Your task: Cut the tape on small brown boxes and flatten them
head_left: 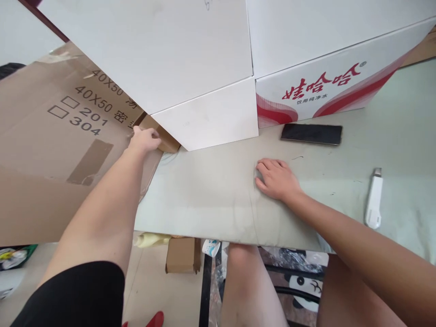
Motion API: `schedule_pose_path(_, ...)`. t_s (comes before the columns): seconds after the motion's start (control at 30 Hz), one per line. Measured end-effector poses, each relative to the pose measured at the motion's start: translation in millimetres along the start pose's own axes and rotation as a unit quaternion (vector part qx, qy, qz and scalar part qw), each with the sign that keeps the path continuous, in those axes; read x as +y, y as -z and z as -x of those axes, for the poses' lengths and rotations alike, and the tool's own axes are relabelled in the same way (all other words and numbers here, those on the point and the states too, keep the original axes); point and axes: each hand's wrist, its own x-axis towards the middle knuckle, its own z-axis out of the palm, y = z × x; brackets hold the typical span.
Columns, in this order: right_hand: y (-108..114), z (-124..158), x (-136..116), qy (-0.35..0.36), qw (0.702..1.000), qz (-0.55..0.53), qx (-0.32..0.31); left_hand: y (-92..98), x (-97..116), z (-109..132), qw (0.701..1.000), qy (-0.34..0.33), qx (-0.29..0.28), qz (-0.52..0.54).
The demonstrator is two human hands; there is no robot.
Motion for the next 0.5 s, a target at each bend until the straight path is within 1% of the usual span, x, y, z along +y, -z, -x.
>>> schedule_pose_path(0.07,1,1,-1,0.000,1.000,0.001,-0.004,-2.9,-5,-3,0.995,0.048,0.051,0.074)
schedule_pose_path(0.13,2,1,-1,0.000,1.000,0.003,-0.006,-5.6,-10,-6,0.984,0.078,0.091,0.135)
schedule_pose_path(0.23,2,1,-2,-0.002,1.000,0.006,-0.005,-11.9,-13,-12,0.966,0.095,0.102,0.218)
schedule_pose_path(0.3,2,0,-2,-0.004,1.000,0.008,-0.004,-17.8,-12,-18,0.953,0.091,0.097,0.273)
schedule_pose_path(0.4,1,0,-1,-0.007,1.000,0.013,-0.004,-23.9,-7,-24,0.932,0.064,0.102,0.341)
schedule_pose_path(0.5,0,1,-1,-0.006,1.000,0.018,-0.005,-19.9,-8,-16,0.915,0.039,0.137,0.377)
